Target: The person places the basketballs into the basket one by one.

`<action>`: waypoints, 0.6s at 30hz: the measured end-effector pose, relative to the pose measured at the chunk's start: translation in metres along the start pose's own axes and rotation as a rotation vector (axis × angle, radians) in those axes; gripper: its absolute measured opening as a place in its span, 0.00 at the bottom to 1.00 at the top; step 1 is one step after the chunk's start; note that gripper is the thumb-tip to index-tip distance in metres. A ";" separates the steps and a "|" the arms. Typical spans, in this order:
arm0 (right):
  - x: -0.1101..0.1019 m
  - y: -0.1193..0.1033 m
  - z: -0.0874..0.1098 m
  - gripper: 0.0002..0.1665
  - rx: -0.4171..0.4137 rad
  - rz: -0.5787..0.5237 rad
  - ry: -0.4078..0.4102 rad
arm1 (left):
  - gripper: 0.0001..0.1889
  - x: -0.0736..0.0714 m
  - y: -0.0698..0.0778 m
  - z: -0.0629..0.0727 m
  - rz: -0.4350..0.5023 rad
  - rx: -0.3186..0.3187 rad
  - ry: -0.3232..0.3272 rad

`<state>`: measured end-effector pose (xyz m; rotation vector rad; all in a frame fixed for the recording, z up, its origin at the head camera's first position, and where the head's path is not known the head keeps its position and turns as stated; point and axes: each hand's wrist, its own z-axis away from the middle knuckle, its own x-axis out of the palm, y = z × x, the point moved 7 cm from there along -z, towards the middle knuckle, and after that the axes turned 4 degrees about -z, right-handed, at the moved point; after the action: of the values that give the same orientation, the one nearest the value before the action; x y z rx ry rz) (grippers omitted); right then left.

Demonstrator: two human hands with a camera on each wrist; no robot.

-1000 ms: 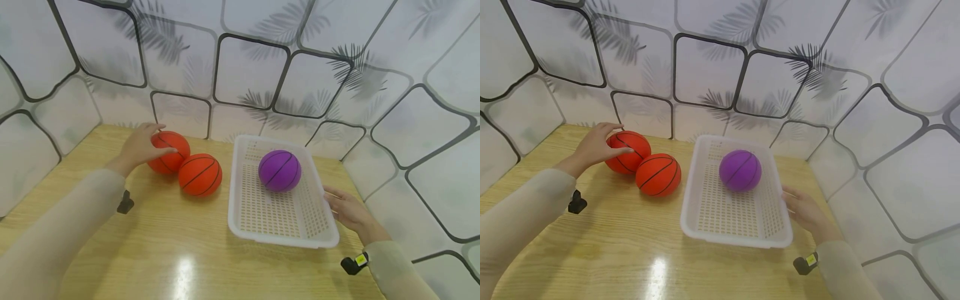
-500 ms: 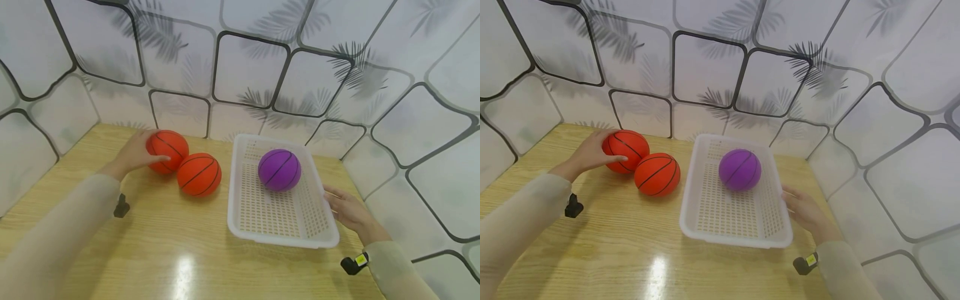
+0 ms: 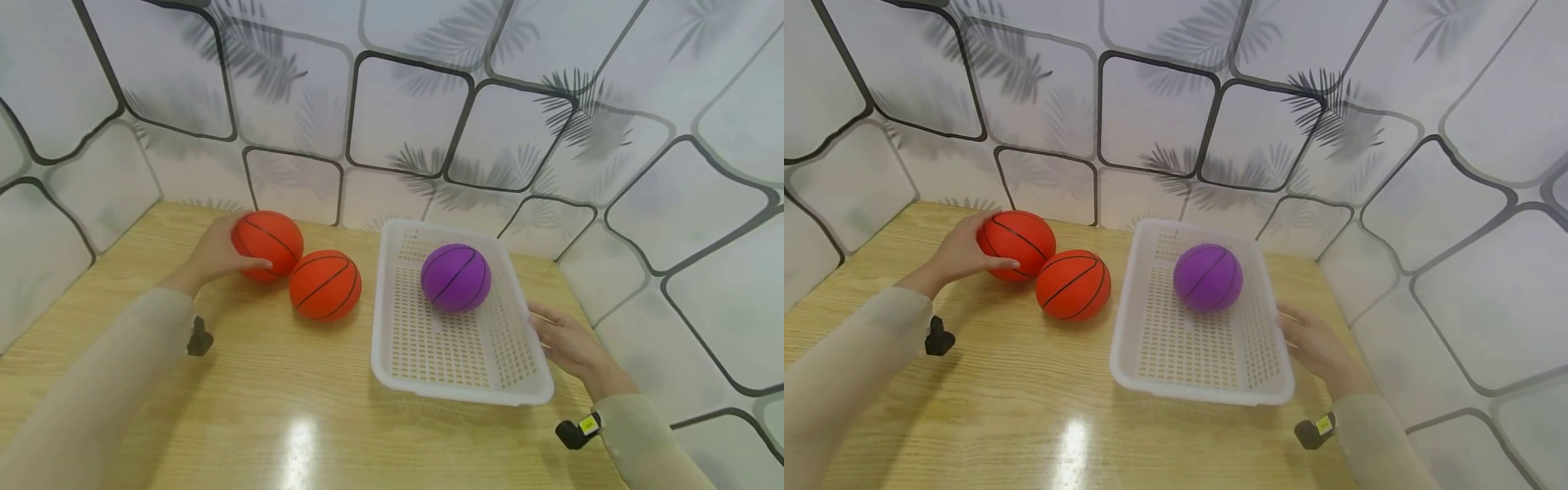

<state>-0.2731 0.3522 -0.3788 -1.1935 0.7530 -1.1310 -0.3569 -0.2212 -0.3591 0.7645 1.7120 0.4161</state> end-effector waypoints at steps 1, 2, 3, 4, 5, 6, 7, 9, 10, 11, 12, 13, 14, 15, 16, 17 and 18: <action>0.000 0.000 0.000 0.20 0.000 0.003 0.002 | 0.53 -0.001 -0.001 0.000 0.003 -0.003 0.002; 0.000 0.000 0.000 0.21 0.003 0.004 0.005 | 0.53 -0.001 -0.003 0.000 0.010 -0.012 0.003; 0.000 0.000 0.000 0.22 0.005 0.005 0.009 | 0.53 -0.001 -0.004 -0.001 0.014 -0.017 0.004; -0.001 0.001 0.000 0.24 0.008 0.009 0.013 | 0.53 -0.001 -0.005 -0.001 0.017 -0.026 0.002; -0.001 0.001 0.000 0.26 0.010 0.015 0.018 | 0.53 -0.002 -0.006 -0.001 0.018 -0.033 0.000; -0.001 0.001 0.000 0.28 0.013 0.020 0.023 | 0.53 -0.002 -0.007 0.000 0.017 -0.041 -0.003; -0.002 0.001 -0.001 0.30 0.015 0.026 0.027 | 0.53 -0.003 -0.008 0.000 0.020 -0.049 -0.008; -0.002 0.002 -0.001 0.31 0.020 0.036 0.035 | 0.54 -0.005 -0.007 0.001 0.030 -0.060 -0.016; -0.002 0.002 -0.001 0.32 0.022 0.041 0.039 | 0.54 -0.006 -0.006 0.001 0.032 -0.062 -0.018; -0.003 0.002 -0.002 0.32 0.023 0.044 0.042 | 0.54 -0.008 -0.005 0.001 0.038 -0.064 -0.020; -0.003 0.002 -0.002 0.32 0.024 0.045 0.045 | 0.53 -0.010 -0.004 0.001 0.040 -0.066 -0.022; -0.003 0.002 -0.002 0.32 0.025 0.050 0.047 | 0.53 -0.013 -0.003 0.001 0.046 -0.069 -0.022; -0.003 0.001 -0.002 0.31 0.025 0.051 0.050 | 0.52 -0.015 -0.001 0.000 0.049 -0.069 -0.019; -0.003 0.001 -0.002 0.31 0.026 0.053 0.053 | 0.52 -0.018 0.001 -0.001 0.050 -0.067 -0.016; -0.003 0.001 -0.001 0.31 0.027 0.055 0.054 | 0.52 -0.022 0.004 -0.002 0.051 -0.062 -0.011; -0.002 0.000 -0.001 0.32 0.028 0.058 0.057 | 0.51 -0.025 0.007 -0.004 0.051 -0.060 -0.006; -0.002 -0.001 -0.001 0.32 0.030 0.062 0.059 | 0.51 -0.028 0.010 -0.005 0.048 -0.058 -0.001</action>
<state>-0.2745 0.3538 -0.3784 -1.1088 0.8106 -1.1265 -0.3556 -0.2325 -0.3312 0.7651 1.6763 0.4967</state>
